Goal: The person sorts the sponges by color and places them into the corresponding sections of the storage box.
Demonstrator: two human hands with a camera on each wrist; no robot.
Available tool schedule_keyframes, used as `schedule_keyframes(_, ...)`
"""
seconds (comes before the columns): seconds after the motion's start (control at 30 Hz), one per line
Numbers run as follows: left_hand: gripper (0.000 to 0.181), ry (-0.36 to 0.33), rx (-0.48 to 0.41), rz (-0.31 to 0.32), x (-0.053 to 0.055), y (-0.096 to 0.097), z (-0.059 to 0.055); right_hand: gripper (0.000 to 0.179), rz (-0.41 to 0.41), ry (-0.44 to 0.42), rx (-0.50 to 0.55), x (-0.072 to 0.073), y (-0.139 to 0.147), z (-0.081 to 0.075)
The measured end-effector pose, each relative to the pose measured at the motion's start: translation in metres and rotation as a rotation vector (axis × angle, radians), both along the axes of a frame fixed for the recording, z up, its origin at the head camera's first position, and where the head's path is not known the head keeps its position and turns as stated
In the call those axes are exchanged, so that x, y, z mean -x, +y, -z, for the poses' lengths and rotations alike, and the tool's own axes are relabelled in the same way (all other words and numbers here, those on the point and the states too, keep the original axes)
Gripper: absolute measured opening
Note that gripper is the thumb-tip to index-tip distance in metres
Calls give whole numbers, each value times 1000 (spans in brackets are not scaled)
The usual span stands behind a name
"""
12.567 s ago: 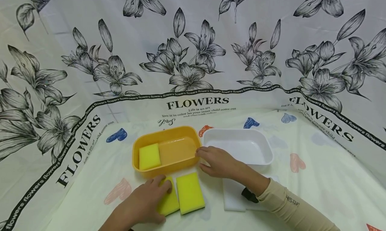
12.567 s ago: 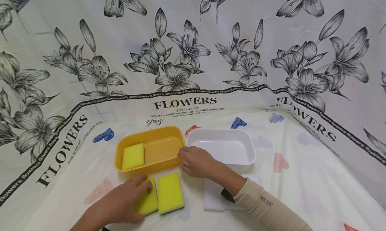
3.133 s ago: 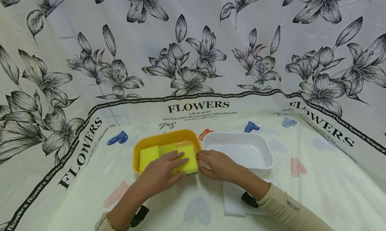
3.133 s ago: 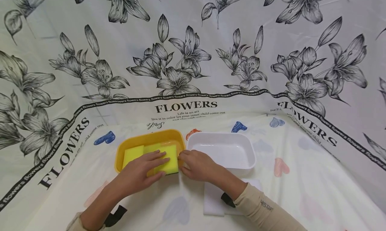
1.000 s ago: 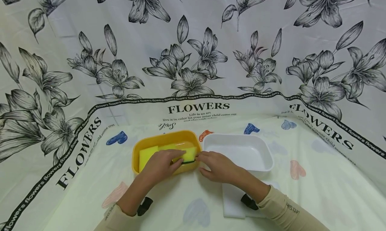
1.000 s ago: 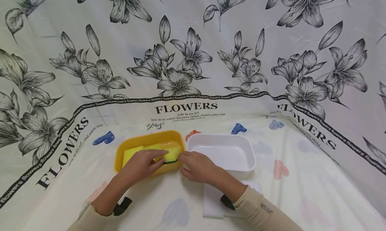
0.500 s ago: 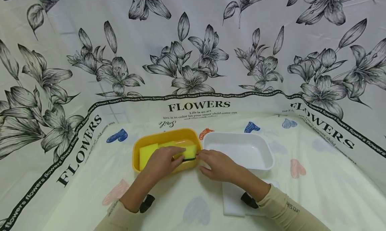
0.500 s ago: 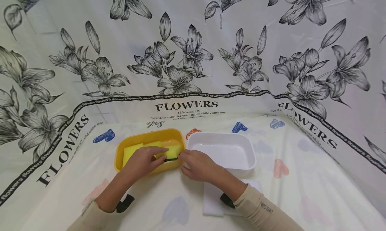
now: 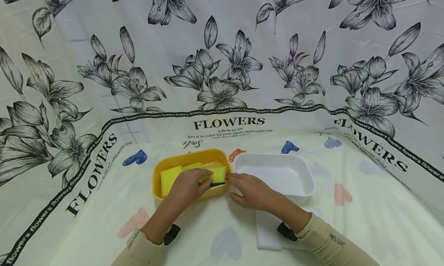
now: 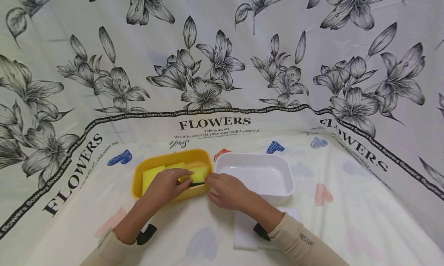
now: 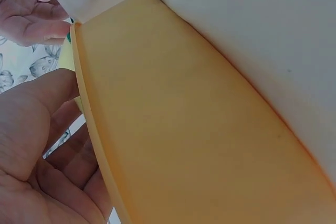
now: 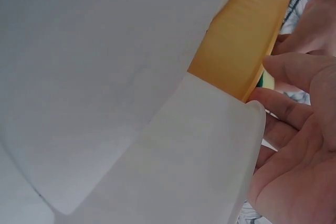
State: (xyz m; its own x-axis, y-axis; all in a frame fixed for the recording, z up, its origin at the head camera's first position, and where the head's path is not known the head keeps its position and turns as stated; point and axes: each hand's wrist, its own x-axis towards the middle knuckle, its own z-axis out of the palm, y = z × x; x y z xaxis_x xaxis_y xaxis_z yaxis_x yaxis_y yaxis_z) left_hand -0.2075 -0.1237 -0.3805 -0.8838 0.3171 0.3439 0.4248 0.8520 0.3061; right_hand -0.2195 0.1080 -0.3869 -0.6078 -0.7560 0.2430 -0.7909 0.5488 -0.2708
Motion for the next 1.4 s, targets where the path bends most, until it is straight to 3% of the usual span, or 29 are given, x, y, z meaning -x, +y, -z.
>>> schedule_keyframes(0.13, 15, 11, -9, -5, 0, 1, 0, 30, 2, -4, 4, 0, 0, 0)
schedule_keyframes(0.33, 5, 84, 2, 3, 1, 2, 1, 25, 1, 17, 8, 1, -1, -1)
schedule_keyframes(0.7, 6, 136, -25, -8, 4, 10, 0, 18, -8, 34, 9, 0, -2, -2)
schedule_keyframes(0.83, 11, 78, -39, -25, 6, 12, 2, 20, -14, 45, 8, 0, -1, -2)
schedule_keyframes(1.07, 35, -111, -90, -65, 8, 6, 5, 22, -15, 54, 8, 0, -1, -1)
schedule_keyframes(1.2, 51, -176, -54, -86, 10, 0, 7, 21, -23, 69, 18, 0, -1, 0)
schedule_keyframes(1.4, 55, -235, 10, -87, 14, -6, 8, 21, -39, 92, 28, 0, 0, -1)
